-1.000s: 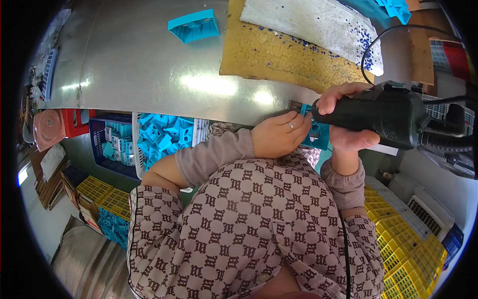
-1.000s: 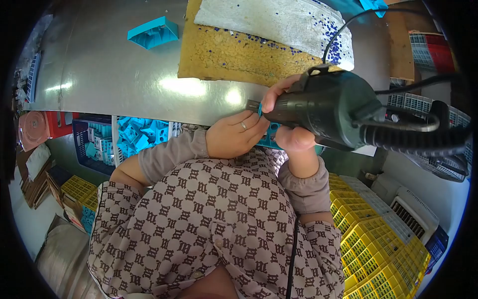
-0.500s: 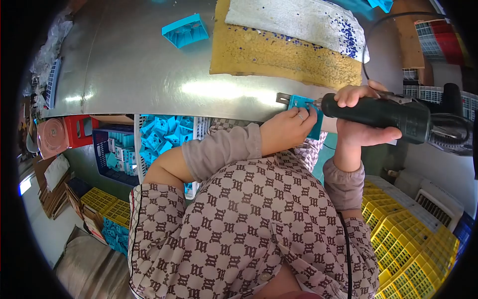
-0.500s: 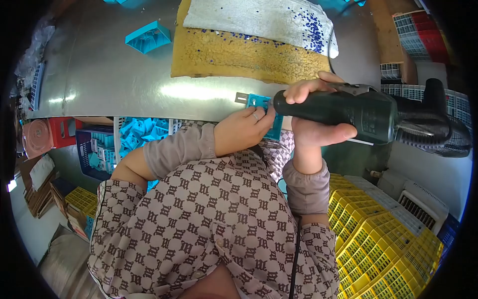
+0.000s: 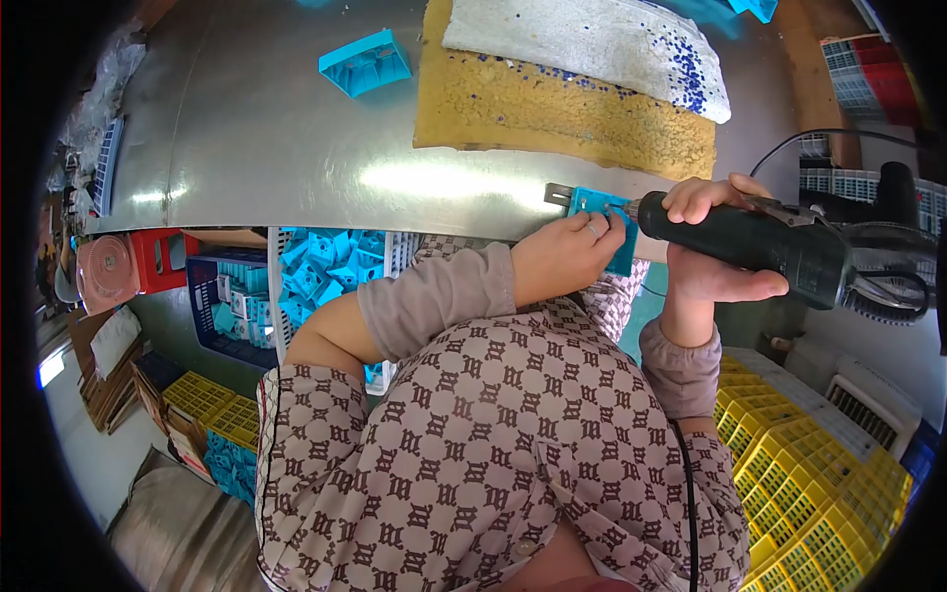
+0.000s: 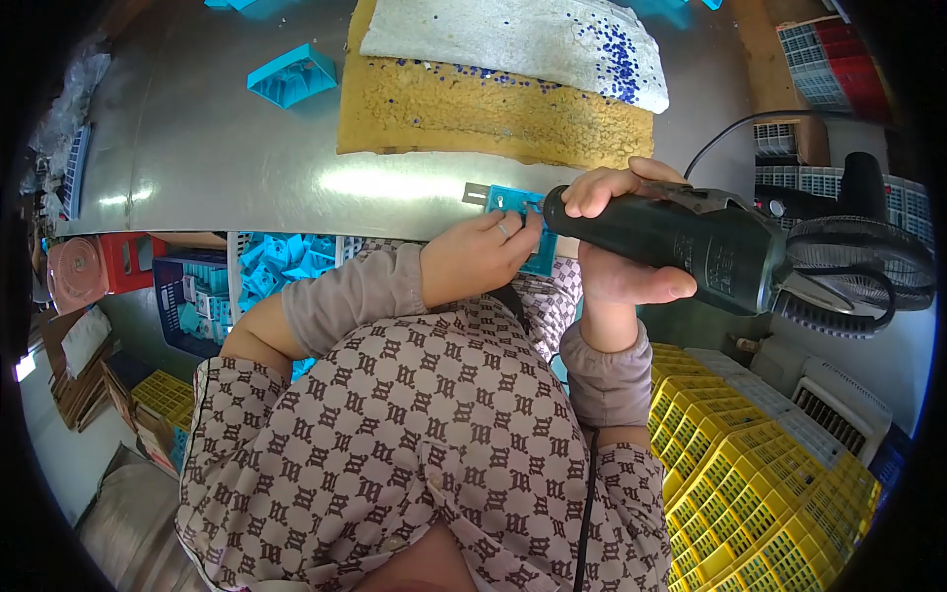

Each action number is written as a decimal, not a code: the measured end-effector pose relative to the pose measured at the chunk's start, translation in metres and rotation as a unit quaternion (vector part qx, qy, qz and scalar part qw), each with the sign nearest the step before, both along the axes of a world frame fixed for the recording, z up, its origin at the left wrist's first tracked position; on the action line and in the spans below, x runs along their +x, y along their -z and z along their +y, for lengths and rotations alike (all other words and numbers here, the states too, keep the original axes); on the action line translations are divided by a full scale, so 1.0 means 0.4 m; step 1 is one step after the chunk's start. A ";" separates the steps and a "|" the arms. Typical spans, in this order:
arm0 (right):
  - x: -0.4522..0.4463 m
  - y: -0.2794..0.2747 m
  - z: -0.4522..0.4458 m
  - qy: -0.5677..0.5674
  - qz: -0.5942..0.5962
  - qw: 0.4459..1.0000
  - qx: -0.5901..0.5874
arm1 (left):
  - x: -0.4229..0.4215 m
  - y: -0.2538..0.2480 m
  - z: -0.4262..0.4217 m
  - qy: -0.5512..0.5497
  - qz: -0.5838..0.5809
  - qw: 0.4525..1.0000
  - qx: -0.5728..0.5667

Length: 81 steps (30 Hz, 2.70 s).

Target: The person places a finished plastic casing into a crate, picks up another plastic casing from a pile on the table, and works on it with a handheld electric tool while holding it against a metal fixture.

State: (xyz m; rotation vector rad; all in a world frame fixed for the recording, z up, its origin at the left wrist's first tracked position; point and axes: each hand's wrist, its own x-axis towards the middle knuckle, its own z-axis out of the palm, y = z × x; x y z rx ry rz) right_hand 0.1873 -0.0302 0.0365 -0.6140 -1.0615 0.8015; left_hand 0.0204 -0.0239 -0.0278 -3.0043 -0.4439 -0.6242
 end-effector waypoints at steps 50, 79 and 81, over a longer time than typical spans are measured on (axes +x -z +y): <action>0.065 0.015 -0.025 0.055 -0.026 0.998 -0.003 | -0.012 -0.013 0.011 0.045 0.042 0.998 0.012; 0.053 0.015 0.000 -0.038 -0.031 0.999 -0.018 | -0.008 0.017 0.016 0.055 0.004 0.998 0.023; 0.048 0.016 0.007 -0.037 -0.019 0.998 -0.041 | -0.010 0.014 0.017 0.055 0.008 0.998 0.027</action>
